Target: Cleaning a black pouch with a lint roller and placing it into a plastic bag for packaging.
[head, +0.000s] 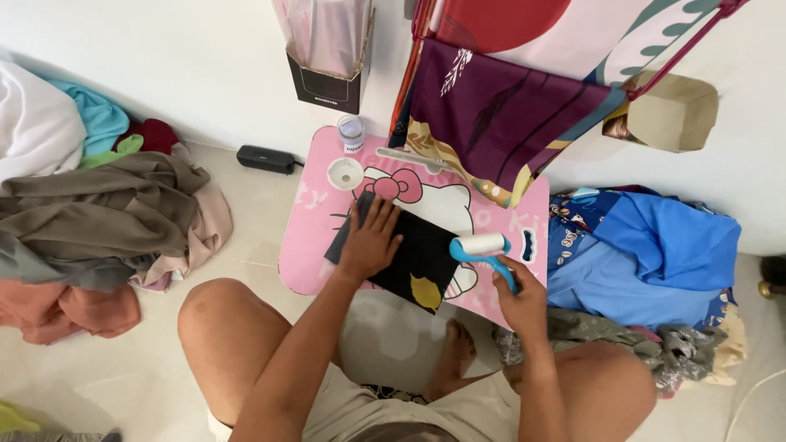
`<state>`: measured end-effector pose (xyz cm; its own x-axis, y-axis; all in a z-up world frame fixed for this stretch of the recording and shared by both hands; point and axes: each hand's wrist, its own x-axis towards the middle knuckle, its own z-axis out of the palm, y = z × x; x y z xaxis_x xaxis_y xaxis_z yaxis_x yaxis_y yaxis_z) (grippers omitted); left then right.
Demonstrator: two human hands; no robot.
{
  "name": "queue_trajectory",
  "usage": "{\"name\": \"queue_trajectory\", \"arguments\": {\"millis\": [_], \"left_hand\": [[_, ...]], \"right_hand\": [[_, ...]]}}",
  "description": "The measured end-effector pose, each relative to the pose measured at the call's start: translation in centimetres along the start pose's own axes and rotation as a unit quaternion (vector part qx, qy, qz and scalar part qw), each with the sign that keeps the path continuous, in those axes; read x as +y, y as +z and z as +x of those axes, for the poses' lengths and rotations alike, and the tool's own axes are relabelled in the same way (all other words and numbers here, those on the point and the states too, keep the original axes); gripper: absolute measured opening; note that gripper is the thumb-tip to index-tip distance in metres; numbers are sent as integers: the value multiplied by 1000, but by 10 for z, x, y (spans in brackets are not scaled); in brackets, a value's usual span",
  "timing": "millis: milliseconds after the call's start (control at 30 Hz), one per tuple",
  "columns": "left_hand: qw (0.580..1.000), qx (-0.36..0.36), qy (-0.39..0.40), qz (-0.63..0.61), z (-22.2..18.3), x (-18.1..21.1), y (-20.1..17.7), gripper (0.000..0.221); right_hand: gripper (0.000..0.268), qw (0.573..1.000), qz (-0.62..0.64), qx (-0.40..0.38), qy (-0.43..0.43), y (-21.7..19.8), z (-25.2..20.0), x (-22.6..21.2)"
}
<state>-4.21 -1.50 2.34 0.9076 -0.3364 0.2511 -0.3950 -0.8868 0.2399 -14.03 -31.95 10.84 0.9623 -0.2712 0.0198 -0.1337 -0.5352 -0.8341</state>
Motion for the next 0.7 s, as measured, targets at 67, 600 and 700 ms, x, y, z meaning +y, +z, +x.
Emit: {"name": "queue_trajectory", "arguments": {"millis": [67,600,700], "left_hand": [[999,10,44,-17,-3,41,7,63],[990,83,78,-85,-31,129,90,87],[993,30,84,-73,-37,131,118,87]], "right_hand": [[33,1000,-11,14,-15,-11,-1,-8],[31,915,-266,-277,-120,79,64,-78],[30,916,-244,-294,-121,103,77,-105]]}}
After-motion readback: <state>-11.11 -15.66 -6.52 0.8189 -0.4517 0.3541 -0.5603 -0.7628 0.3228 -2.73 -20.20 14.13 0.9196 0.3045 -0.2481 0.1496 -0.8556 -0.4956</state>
